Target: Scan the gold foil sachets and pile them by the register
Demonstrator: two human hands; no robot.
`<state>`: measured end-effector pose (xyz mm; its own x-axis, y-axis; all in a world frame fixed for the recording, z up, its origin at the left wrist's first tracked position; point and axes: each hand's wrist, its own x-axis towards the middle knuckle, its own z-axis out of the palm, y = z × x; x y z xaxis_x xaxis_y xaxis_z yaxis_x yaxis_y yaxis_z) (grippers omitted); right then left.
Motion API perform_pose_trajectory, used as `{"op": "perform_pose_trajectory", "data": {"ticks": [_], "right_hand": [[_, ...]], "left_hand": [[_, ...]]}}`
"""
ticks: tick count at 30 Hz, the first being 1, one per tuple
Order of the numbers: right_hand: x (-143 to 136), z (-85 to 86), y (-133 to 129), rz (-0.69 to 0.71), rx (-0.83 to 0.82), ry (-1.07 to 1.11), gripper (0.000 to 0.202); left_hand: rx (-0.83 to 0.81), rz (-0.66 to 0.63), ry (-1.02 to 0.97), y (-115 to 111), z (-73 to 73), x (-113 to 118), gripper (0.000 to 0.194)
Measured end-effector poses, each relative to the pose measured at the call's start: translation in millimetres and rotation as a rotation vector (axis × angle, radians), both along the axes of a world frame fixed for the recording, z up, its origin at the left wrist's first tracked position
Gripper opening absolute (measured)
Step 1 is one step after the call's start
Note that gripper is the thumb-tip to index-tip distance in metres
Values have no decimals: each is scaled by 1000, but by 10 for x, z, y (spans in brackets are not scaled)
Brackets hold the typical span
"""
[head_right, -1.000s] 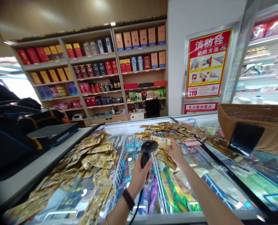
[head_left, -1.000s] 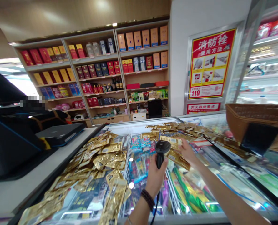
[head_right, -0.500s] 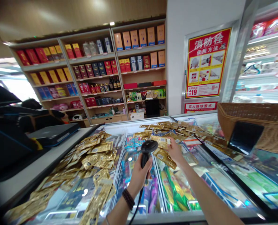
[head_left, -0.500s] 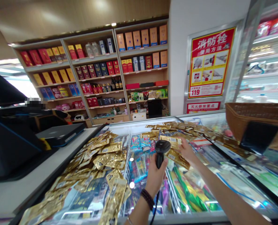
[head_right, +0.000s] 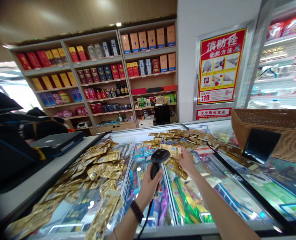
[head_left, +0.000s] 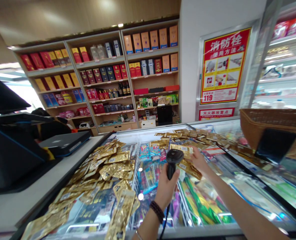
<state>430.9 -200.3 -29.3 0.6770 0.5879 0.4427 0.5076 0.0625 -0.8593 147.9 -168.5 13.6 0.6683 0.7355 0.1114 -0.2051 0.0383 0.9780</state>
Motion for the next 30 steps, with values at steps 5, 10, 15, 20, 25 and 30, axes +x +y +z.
{"op": "perform_pose_trajectory", "data": {"ticks": [5, 10, 15, 20, 25, 30], "right_hand": [[-19, -8, 3, 23, 52, 43, 44], [-16, 4, 6, 22, 49, 39, 43], [-14, 23, 5, 0, 40, 12, 48], [-20, 24, -2, -22, -16, -16, 54], [8, 0, 9, -24, 32, -40, 52], [-4, 30, -3, -8, 64, 35, 41]], "left_hand": [[3, -19, -11, 11, -4, -14, 67], [2, -63, 19, 41, -33, 18, 72], [14, -30, 34, 35, -113, 90, 73], [28, -19, 27, 41, -161, 109, 76], [28, -95, 61, 43, -20, 6, 79], [21, -108, 47, 37, 7, -15, 80]]}}
